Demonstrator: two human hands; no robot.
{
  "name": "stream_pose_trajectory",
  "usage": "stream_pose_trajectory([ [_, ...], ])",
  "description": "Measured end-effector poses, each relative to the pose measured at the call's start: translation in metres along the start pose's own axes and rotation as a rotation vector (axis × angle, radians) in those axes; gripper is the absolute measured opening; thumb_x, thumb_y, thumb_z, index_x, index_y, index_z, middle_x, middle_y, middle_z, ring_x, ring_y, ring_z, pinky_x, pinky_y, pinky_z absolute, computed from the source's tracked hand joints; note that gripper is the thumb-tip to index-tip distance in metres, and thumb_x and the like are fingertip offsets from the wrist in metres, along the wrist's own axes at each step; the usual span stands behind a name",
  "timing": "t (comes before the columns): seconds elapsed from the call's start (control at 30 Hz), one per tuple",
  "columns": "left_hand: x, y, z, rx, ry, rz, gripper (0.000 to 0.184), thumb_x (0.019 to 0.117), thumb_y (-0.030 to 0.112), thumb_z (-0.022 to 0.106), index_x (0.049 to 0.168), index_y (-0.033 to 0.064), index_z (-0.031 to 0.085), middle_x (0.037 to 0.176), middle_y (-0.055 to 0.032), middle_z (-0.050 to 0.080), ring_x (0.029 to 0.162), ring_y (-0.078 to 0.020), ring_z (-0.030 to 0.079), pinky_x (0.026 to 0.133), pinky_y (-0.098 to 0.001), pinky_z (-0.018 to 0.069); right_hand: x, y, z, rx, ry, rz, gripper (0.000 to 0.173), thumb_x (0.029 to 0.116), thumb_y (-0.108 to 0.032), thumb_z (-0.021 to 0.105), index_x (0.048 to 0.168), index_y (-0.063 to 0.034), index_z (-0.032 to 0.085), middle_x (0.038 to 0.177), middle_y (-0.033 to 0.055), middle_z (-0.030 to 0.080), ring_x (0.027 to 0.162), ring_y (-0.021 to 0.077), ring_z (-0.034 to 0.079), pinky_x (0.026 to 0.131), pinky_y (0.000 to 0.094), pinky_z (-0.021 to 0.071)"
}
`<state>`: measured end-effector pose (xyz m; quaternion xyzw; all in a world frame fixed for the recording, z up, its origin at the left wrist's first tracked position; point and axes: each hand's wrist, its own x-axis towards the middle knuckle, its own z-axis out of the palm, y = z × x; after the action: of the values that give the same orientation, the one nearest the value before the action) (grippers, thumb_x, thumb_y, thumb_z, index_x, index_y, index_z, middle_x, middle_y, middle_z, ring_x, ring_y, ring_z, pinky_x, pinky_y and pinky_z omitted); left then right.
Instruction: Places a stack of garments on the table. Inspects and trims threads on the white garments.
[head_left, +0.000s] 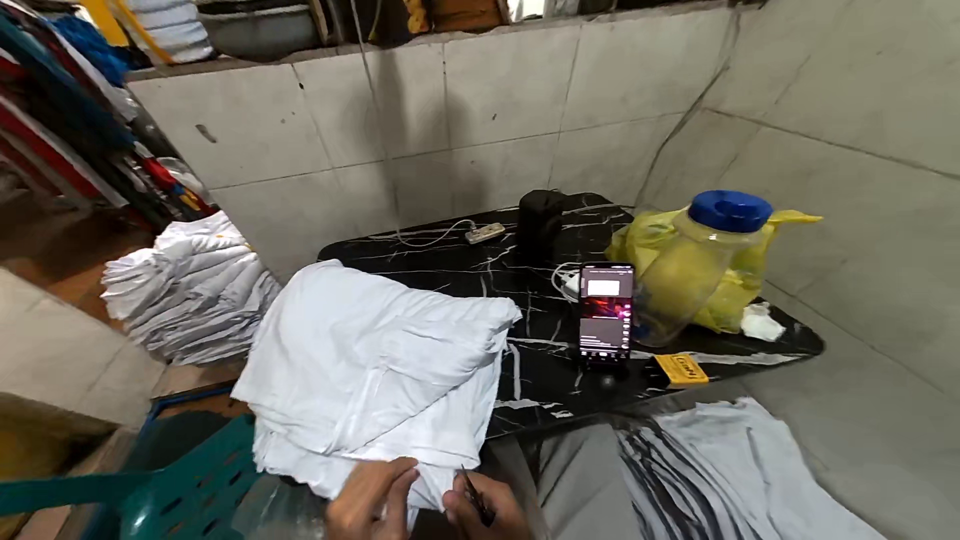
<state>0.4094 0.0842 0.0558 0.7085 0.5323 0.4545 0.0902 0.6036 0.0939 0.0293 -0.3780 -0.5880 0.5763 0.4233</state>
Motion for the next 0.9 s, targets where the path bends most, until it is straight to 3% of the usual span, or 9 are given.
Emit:
stream_pose_trajectory([
  [0.1,-0.010,0.013,0.023,-0.461,0.116,-0.249,0.015,0.0950,-0.004,0.059,0.109,0.0014,0.059,0.083,0.0059,0.070,0.071,0.0030,0.064,0.067,-0.0164,0.0558,0.001,0.003,0.013,-0.037,0.051,-0.089,0.023,0.1020,-0.013,0.060,0.090,0.0065,0.064,0.070,0.0053,0.062,0.059,0.0032,0.055,0.057,0.0211,0.0475],
  [0.23,-0.018,0.034,0.034,-0.803,0.296,-0.395,0.032,0.0923,-0.009,0.063,0.110,0.0159,0.051,0.085,0.0077,0.075,0.070,-0.0054,0.072,0.066,-0.0248,0.0620,-0.001,0.003,0.006,-0.098,0.092,-0.159,0.022,0.1023,-0.012,0.060,0.093,0.0062,0.067,0.073,0.0082,0.064,0.061,0.0075,0.059,0.059,0.0244,0.0516],
  [0.37,-0.026,0.037,0.040,-0.703,0.319,-0.361,0.028,0.0894,-0.007,0.070,0.104,0.0138,0.058,0.085,0.0061,0.075,0.070,-0.0054,0.072,0.064,-0.0240,0.0627,-0.002,-0.003,0.003,-0.198,0.086,-0.112,0.026,0.1056,-0.014,0.054,0.097,0.0054,0.069,0.076,0.0100,0.068,0.067,0.0127,0.065,0.065,0.0310,0.0566],
  [0.47,-0.033,0.034,0.043,-0.627,0.273,-0.277,0.018,0.0932,0.000,0.068,0.104,0.0134,0.065,0.089,0.0083,0.074,0.075,-0.0004,0.069,0.070,-0.0189,0.0603,-0.002,-0.009,0.011,-0.258,0.123,-0.095,0.031,0.1025,-0.023,0.062,0.090,0.0051,0.067,0.070,0.0111,0.064,0.060,0.0142,0.060,0.058,0.0317,0.0519],
  [0.63,-0.049,0.026,0.049,-0.547,0.213,-0.197,0.025,0.1033,0.018,0.061,0.127,0.0230,0.060,0.115,0.0143,0.068,0.097,0.0046,0.067,0.088,-0.0184,0.0575,-0.007,-0.016,0.014,-0.136,0.127,-0.078,0.024,0.1007,-0.015,0.063,0.088,0.0048,0.065,0.067,0.0065,0.061,0.056,0.0063,0.055,0.054,0.0232,0.0475],
  [0.7,-0.051,0.024,0.052,-0.423,0.201,-0.140,0.038,0.0995,0.017,0.067,0.135,0.0129,0.055,0.119,0.0042,0.068,0.101,0.0018,0.067,0.093,-0.0213,0.0569,-0.010,-0.020,0.014,-0.119,0.082,-0.077,0.023,0.1027,-0.013,0.059,0.090,0.0049,0.064,0.068,0.0065,0.061,0.057,0.0060,0.056,0.055,0.0237,0.0484],
  [0.77,-0.048,0.019,0.053,-0.267,0.234,-0.052,0.038,0.0941,0.018,0.073,0.128,0.0031,0.067,0.102,-0.0091,0.073,0.088,-0.0048,0.068,0.083,-0.0206,0.0572,-0.012,-0.024,0.013,-0.186,0.039,-0.086,0.024,0.1024,-0.012,0.059,0.090,0.0076,0.065,0.068,0.0100,0.060,0.058,0.0102,0.056,0.057,0.0273,0.0493],
  [0.83,-0.044,0.007,0.054,-0.197,0.283,0.035,0.024,0.0935,0.019,0.073,0.116,0.0102,0.076,0.082,-0.0046,0.068,0.072,-0.0042,0.063,0.070,-0.0155,0.0538,-0.014,-0.027,0.013,-0.284,0.005,-0.127,0.025,0.1012,-0.012,0.059,0.089,0.0088,0.066,0.067,0.0139,0.060,0.058,0.0149,0.056,0.057,0.0302,0.0483],
  [0.9,-0.041,0.004,0.052,-0.199,0.310,0.061,0.015,0.0953,0.016,0.072,0.108,0.0132,0.079,0.081,-0.0014,0.071,0.069,-0.0025,0.063,0.067,-0.0144,0.0540,-0.015,-0.029,0.009,-0.379,0.000,-0.148,0.022,0.0985,-0.011,0.062,0.090,0.0076,0.069,0.070,0.0155,0.063,0.061,0.0192,0.060,0.060,0.0342,0.0512],
])
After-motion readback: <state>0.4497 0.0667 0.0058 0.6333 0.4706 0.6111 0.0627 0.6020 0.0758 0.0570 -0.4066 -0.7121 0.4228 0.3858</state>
